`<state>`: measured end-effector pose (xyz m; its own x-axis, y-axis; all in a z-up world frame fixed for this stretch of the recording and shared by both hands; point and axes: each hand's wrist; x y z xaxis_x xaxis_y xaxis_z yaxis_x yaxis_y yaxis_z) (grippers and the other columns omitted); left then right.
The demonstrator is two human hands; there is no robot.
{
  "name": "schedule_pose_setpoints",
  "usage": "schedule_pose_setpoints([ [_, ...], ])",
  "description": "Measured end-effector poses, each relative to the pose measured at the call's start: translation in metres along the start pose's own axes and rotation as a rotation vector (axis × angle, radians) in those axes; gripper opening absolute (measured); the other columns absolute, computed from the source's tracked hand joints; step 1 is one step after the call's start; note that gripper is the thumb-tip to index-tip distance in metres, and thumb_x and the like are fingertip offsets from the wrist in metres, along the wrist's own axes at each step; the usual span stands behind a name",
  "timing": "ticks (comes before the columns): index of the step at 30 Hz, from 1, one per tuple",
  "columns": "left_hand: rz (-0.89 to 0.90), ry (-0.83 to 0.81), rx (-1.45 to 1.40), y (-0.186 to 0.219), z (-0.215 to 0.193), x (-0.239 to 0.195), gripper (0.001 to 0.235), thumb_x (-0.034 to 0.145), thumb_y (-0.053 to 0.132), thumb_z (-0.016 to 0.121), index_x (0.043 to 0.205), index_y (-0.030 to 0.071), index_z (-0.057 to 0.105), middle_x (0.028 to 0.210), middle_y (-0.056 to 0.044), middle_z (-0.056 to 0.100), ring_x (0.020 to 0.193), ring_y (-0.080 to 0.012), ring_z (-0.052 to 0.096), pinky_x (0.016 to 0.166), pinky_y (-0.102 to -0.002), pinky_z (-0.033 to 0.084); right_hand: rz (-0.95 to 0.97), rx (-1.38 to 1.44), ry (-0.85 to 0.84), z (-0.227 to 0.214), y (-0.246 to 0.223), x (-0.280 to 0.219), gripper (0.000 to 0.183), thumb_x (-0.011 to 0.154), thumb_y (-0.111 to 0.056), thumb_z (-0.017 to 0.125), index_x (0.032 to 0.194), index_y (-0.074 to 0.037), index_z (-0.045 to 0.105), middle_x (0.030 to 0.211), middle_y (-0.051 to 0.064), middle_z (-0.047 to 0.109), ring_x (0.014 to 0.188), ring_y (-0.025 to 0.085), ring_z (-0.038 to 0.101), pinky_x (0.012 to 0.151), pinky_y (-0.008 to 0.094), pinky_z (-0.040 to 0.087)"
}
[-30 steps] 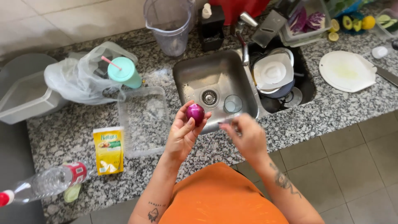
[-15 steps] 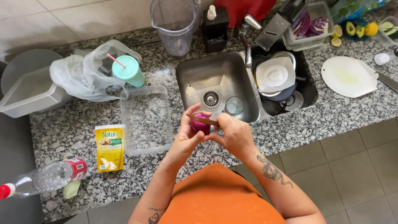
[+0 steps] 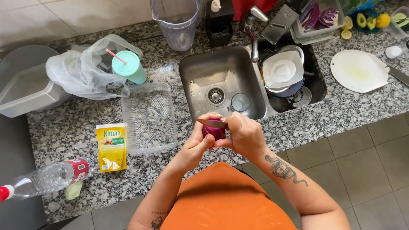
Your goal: The person peels a red onion over the sink using a small knife, then rinses the onion and the knife under running water. They place the onion on a white plate and proceed to slice it into thin pieces using a larger knife.
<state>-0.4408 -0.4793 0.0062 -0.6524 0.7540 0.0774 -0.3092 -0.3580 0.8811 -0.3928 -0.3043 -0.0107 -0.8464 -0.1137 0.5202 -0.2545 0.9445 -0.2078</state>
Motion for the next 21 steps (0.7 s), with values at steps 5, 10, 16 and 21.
schedule_pose_setpoints([
  [5,0.111,0.088,0.090,0.002,0.009,0.004,0.046,0.095,0.031,0.047,0.131,0.005,0.034,0.122,-0.009,0.045,0.075,-0.0047,0.043,0.065,-0.018,0.041,0.054,0.061,0.003,0.006,0.000,-0.001,0.063,0.078,-0.076,0.026,0.084,-0.017,0.047,0.064,-0.005,0.039,0.049,0.015,0.049,0.048,0.024,0.046],
  [10,0.220,0.152,0.099,-0.015,0.011,0.007,0.051,0.094,0.033,0.049,0.132,0.004,0.032,0.129,-0.010,0.035,0.100,-0.0116,0.041,0.089,-0.028,0.043,0.129,0.183,-0.028,0.006,-0.004,-0.004,0.059,0.083,-0.069,0.029,0.083,-0.014,0.048,0.059,-0.002,0.039,0.048,0.021,0.051,0.047,0.027,0.047],
  [16,0.361,0.234,0.187,-0.021,0.019,0.011,0.051,0.096,0.037,0.045,0.129,0.002,0.030,0.130,-0.013,0.029,0.116,-0.0179,0.032,0.105,-0.039,0.029,0.221,0.302,-0.021,0.004,-0.017,0.001,0.051,0.087,-0.062,0.033,0.080,-0.013,0.047,0.056,0.003,0.042,0.048,0.028,0.053,0.047,0.031,0.048],
  [21,0.420,0.311,0.280,-0.026,0.015,0.014,0.052,0.096,0.041,0.044,0.128,0.002,0.030,0.130,-0.014,0.030,0.123,-0.0216,0.024,0.110,-0.041,0.014,0.310,0.428,-0.007,-0.005,-0.037,0.013,0.043,0.094,-0.050,0.036,0.079,-0.011,0.044,0.055,0.011,0.043,0.049,0.037,0.051,0.048,0.036,0.048],
])
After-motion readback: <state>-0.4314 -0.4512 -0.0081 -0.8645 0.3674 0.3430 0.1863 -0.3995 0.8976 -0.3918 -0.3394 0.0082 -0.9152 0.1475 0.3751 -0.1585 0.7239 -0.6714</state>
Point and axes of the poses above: each hand's wrist, its own x-axis towards the middle knuckle, its own z-axis out of the palm, y = z × x
